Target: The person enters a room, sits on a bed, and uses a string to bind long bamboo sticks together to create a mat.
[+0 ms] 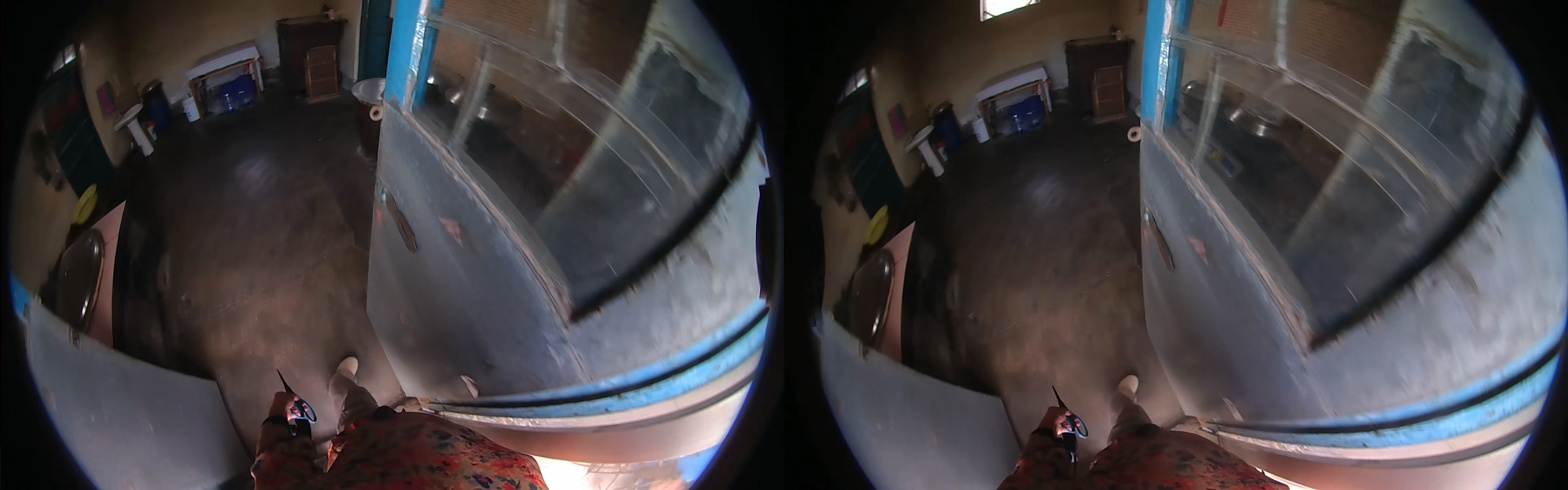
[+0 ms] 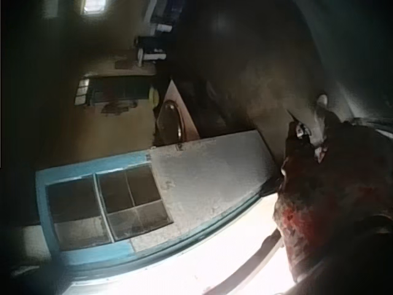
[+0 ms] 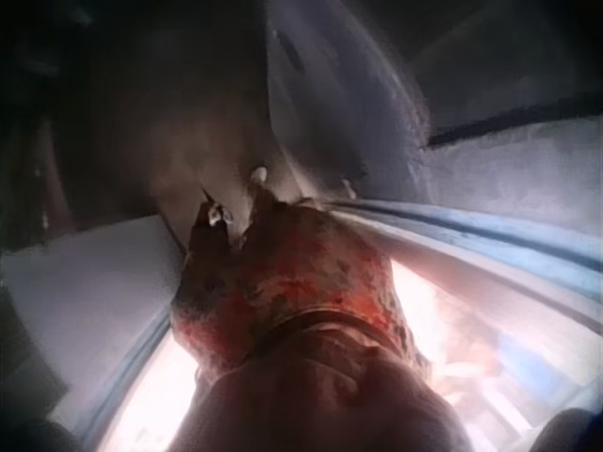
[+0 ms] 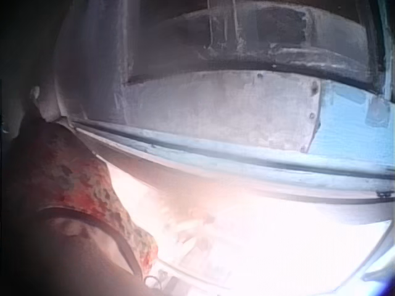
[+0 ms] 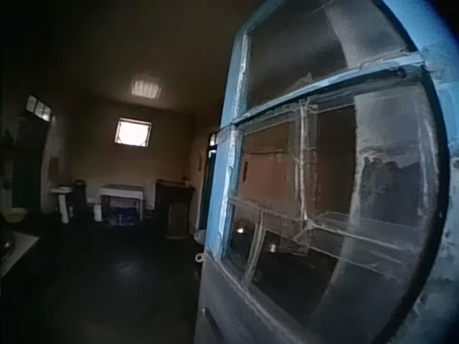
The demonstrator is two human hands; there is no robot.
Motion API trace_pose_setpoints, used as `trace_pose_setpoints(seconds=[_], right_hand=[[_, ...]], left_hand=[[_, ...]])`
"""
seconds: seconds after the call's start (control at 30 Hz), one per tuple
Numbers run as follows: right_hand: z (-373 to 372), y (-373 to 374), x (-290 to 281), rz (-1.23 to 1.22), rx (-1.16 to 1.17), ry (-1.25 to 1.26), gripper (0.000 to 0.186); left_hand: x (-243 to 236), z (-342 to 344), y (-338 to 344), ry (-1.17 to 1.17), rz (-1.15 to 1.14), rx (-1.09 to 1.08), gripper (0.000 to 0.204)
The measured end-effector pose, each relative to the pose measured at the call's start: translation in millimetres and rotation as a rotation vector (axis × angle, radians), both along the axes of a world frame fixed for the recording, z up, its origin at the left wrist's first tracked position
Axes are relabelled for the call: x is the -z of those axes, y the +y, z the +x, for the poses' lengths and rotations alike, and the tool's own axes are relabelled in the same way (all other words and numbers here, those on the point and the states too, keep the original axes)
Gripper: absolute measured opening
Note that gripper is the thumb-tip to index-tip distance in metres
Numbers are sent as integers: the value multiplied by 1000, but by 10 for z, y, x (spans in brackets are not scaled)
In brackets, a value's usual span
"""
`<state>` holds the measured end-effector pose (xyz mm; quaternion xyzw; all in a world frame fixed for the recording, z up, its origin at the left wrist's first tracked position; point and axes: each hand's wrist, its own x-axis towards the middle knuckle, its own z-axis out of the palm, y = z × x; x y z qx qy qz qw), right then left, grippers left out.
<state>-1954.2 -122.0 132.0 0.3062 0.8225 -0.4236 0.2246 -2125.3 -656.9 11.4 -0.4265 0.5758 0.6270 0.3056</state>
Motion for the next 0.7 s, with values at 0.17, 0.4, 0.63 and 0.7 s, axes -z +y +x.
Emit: trace_pose_setpoints(seconds=[0.17,0.4,0.63,0.7], right_hand=[[-75,-262,-99,37,146,-183,24],[-172,-704,-603,46,412,-170,23],[259,-1391,-677,27,668,-228,23],[543,-1736,-641,10,755,-294,23]], left_hand=[[-186,-871,-277,-56,-33,72,13],[-521,-1963,-497,39,-139,260,13],[-244,-2605,-749,-121,-63,368,9],[-263,-2764,-656,-117,-90,442,10]])
